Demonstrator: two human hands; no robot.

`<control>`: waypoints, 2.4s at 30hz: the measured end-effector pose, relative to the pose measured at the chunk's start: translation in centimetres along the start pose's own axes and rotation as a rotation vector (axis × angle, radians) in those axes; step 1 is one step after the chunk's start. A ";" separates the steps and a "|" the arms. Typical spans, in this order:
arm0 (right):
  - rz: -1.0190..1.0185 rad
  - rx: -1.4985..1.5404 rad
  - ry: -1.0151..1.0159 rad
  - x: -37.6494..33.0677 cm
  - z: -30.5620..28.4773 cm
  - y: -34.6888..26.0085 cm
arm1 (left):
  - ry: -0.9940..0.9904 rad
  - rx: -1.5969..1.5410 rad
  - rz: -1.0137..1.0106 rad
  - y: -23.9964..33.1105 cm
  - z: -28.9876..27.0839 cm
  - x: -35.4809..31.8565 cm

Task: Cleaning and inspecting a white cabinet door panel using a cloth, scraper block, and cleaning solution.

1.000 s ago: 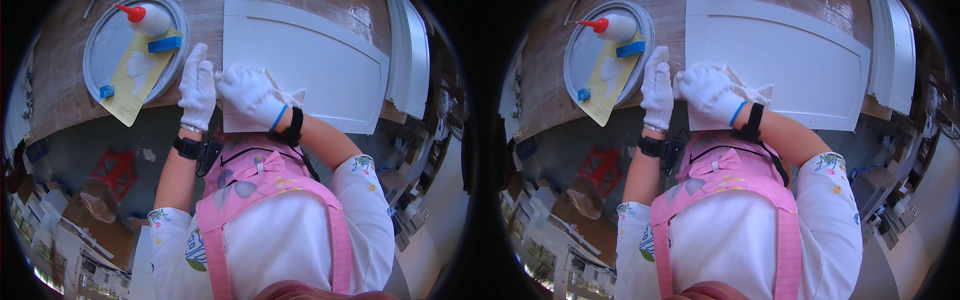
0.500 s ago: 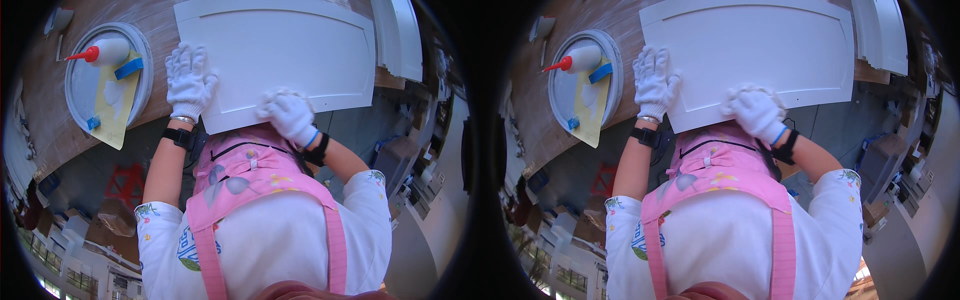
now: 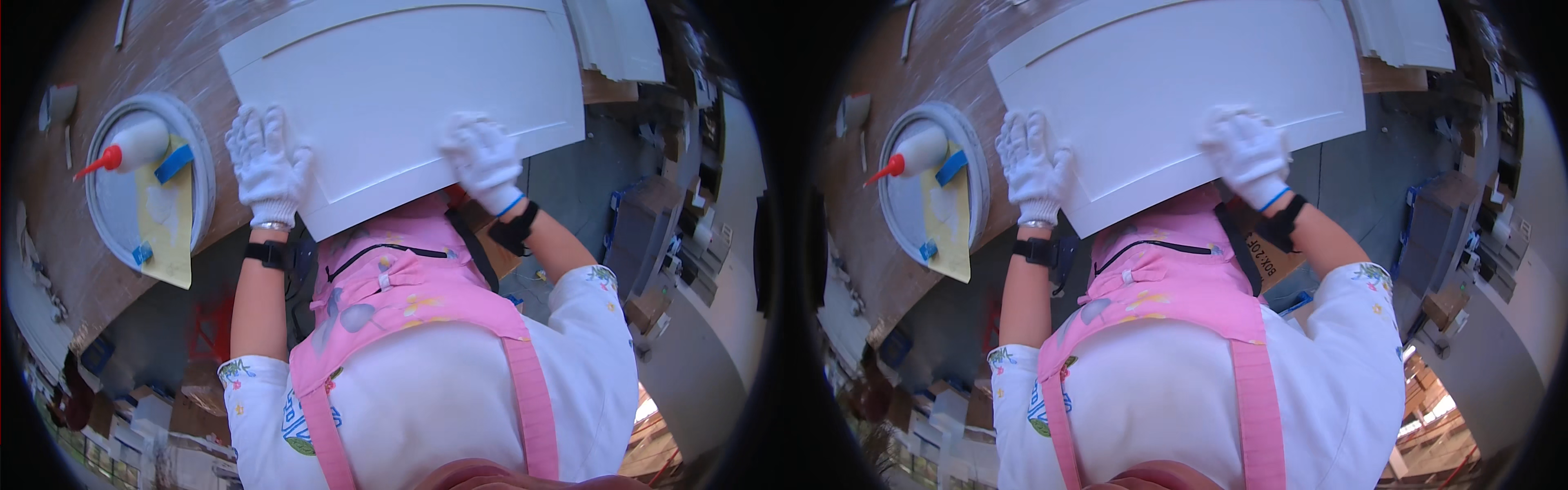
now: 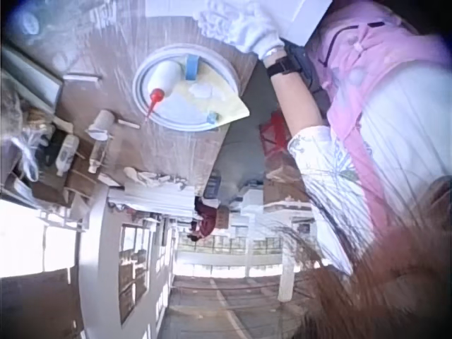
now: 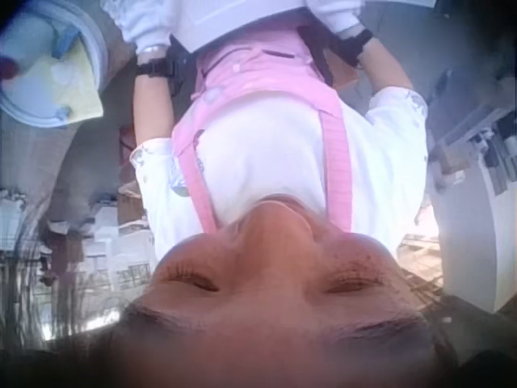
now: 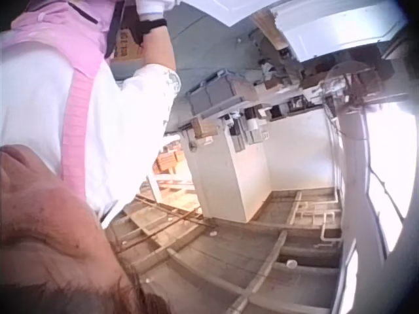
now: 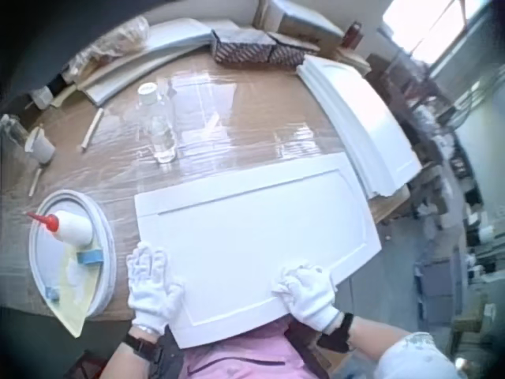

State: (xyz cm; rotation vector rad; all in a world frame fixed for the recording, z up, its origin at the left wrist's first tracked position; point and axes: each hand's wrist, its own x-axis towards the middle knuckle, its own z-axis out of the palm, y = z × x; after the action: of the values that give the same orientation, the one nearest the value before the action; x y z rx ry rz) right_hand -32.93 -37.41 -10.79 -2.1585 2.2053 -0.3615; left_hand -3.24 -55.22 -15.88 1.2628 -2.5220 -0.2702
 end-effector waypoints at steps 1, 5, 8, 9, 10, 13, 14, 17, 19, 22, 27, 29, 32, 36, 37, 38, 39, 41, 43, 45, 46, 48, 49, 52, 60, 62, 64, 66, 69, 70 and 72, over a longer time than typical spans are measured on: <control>-0.094 0.164 -0.022 1.3 0.3 -3.4 | 0.011 0.012 0.005 0.0 0.1 -0.1; -0.416 0.348 0.063 2.3 3.4 -9.4 | 0.013 0.087 0.032 -0.3 0.3 -0.1; -0.201 0.326 -0.009 -0.1 2.5 -3.3 | -0.011 0.104 0.046 -0.3 -0.2 -0.1; -0.078 0.312 -0.059 -1.1 2.1 0.0 | 0.000 0.094 0.095 -0.2 -0.3 0.0; 0.034 -0.175 -0.221 0.2 -1.1 2.4 | -0.012 0.108 0.079 -0.4 -0.3 -0.3; 0.558 -0.315 0.121 -5.3 -2.1 15.8 | -0.016 0.111 0.115 0.3 0.1 0.3; 0.782 -0.341 0.159 -6.5 -2.4 19.0 | -0.029 0.114 0.105 0.4 0.3 0.4; 0.989 -0.413 0.255 -6.5 -2.5 21.3 | -0.095 0.170 0.073 0.3 0.5 0.3; 0.795 -0.383 0.301 -4.9 -1.8 15.1 | -0.110 0.175 0.037 0.8 0.0 -0.2; 0.621 -0.199 -0.303 -3.4 -3.2 8.5 | -0.164 0.152 -0.004 1.8 0.1 0.5; 0.817 -0.001 -0.115 -4.7 -5.8 15.7 | -0.146 0.138 -0.091 1.9 0.3 0.2; 0.945 0.049 0.012 -6.8 -3.8 20.8 | -0.139 0.150 -0.063 1.7 0.7 0.2; 0.944 -0.348 0.331 -6.0 -2.5 19.0 | -0.173 0.163 -0.093 2.5 -0.1 0.4; 0.563 -0.083 0.205 -7.2 -0.8 13.6 | -0.166 0.194 -0.105 2.1 0.1 0.1; 0.666 -0.126 0.241 -7.2 -1.6 14.9 | -0.173 0.192 -0.109 2.3 0.3 0.3; 0.769 -0.171 0.278 -7.1 -2.4 17.0 | -0.170 0.165 -0.105 2.5 0.5 0.5; 0.905 -0.108 0.221 -7.0 -2.6 19.1 | -0.156 0.149 -0.109 2.6 0.0 0.5; 1.036 -0.111 0.134 -6.9 -3.5 22.0 | -0.157 0.166 -0.111 2.4 0.6 0.6; 1.128 -0.103 0.048 -6.3 -3.8 24.0 | -0.138 0.196 -0.147 1.8 0.6 0.2; 1.327 -0.057 0.094 -7.0 -3.7 26.4 | -0.081 0.174 -0.109 1.4 0.7 -0.2; 1.215 -0.140 0.093 -8.9 -3.1 28.5 | -0.061 0.179 -0.143 1.4 1.1 0.0; 1.166 -0.245 0.050 -6.4 -6.9 28.1 | -0.053 0.213 -0.096 1.3 1.4 0.0; 1.024 -0.313 0.228 -5.5 -8.5 27.0 | -0.024 0.173 -0.082 2.0 1.2 0.3; 0.639 0.011 0.492 1.3 -13.6 21.8 | 0.033 0.151 -0.047 2.6 0.9 0.2; -0.042 -0.093 0.164 21.1 -12.2 12.5 | 0.067 0.060 -0.141 2.5 0.1 0.3; -0.007 -0.131 0.058 26.1 -9.4 9.2 | 0.062 0.029 -0.144 2.9 -0.3 0.8; 0.152 0.150 -0.189 31.6 -5.6 6.7 | 0.067 0.013 -0.169 2.7 -0.1 0.7; 0.331 0.264 -0.297 36.7 -0.1 6.7 | 0.070 -0.014 -0.165 2.9 0.2 1.2; 0.513 0.213 -0.250 41.4 4.0 4.4 | 0.069 -0.049 -0.190 2.8 0.0 0.6; 0.627 0.185 -0.206 42.3 4.6 3.1 | 0.074 -0.042 -0.202 2.7 -0.1 0.3; 0.637 0.104 -0.175 43.9 6.2 1.2 | 0.075 -0.071 -0.232 2.6 -0.3 -0.1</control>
State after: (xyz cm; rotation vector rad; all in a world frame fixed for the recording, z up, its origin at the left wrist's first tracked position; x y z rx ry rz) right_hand -34.44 -81.75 -10.98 -1.2740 2.5299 -0.2324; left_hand -5.04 -53.65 -14.84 1.5084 -2.2830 -0.3542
